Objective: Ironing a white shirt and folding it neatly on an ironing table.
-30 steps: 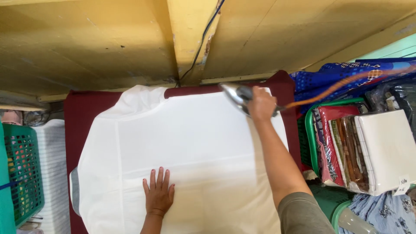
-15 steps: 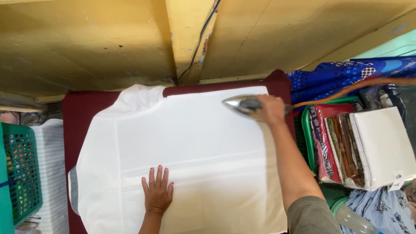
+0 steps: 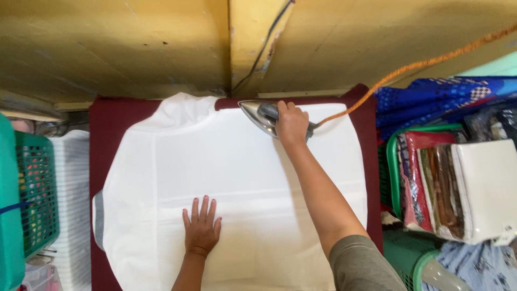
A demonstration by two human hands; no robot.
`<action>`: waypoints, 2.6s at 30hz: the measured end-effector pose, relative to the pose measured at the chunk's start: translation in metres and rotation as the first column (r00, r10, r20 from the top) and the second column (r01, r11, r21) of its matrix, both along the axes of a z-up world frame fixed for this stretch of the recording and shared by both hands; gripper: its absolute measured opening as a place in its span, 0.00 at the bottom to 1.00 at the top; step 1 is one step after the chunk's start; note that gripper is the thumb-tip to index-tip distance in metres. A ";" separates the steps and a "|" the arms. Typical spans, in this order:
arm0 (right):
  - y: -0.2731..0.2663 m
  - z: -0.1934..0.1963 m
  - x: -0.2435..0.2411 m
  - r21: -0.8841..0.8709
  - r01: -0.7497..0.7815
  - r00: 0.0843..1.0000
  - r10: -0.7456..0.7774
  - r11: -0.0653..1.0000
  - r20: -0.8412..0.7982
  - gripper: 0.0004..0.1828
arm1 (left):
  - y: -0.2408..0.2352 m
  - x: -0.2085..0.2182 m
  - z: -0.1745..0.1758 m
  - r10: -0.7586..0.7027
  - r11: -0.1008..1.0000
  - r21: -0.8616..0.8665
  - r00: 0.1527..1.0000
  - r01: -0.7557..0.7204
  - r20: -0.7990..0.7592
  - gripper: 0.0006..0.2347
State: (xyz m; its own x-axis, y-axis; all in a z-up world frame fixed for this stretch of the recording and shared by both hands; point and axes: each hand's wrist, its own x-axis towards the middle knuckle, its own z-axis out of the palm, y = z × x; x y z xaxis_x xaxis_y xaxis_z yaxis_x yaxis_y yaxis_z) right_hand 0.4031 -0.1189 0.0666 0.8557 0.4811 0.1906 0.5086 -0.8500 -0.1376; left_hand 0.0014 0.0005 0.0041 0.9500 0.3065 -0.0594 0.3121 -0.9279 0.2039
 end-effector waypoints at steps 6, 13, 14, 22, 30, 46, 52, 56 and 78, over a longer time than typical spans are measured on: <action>-0.084 -0.008 0.007 -0.060 0.099 0.994 -0.096 0.993 0.045 0.23 | 0.000 -0.002 -0.001 0.013 1.000 0.003 1.000 -0.013 0.020 0.26; -0.213 -0.010 0.062 -0.069 0.333 0.939 -0.325 0.940 0.110 0.15 | 0.000 -0.002 -0.003 0.008 1.000 0.011 1.000 -0.008 -0.003 0.26; -0.230 -0.017 0.069 -0.126 0.377 0.925 -0.365 0.918 0.103 0.14 | 0.000 -0.002 -0.004 0.008 1.000 0.009 1.000 -0.008 -0.010 0.26; -0.262 -0.005 0.069 -0.086 0.303 0.953 -0.302 0.949 0.026 0.09 | 0.000 0.001 0.000 0.028 1.000 -0.003 0.999 -0.027 0.041 0.26; -0.149 0.023 0.013 0.044 -0.206 0.978 0.206 0.978 -0.008 0.15 | 0.006 -0.001 0.009 0.033 0.995 -0.098 0.997 -0.027 0.064 0.27; 0.135 -0.015 -0.227 0.184 -0.546 0.817 0.568 0.817 -0.098 0.15 | 0.021 -0.044 -0.002 0.032 0.976 -0.217 0.970 0.022 0.239 0.24; 0.075 -0.001 -0.227 0.131 -0.418 0.891 0.434 0.899 -0.132 0.09 | 0.060 -0.120 0.000 0.368 0.929 -0.120 0.910 -0.350 0.194 0.23; -0.025 -0.009 -0.183 0.181 -0.325 0.937 0.342 0.928 -0.072 0.11 | 0.093 -0.164 0.006 0.533 0.836 0.104 0.842 -0.539 0.084 0.26; -0.300 0.033 -0.097 0.002 -0.276 0.956 0.274 0.961 -0.108 0.18 | 0.168 -0.196 -0.001 0.845 0.258 -0.699 0.506 -0.667 -0.171 0.17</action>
State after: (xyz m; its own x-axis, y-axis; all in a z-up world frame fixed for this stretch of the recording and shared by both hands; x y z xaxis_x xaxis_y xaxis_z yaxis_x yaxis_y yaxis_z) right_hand 0.3063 -0.4184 0.0992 0.7048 0.7026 0.0981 0.7061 -0.6813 -0.1930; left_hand -0.1947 0.1686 0.0028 0.3090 0.8541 -0.4184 0.6654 0.1202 0.7368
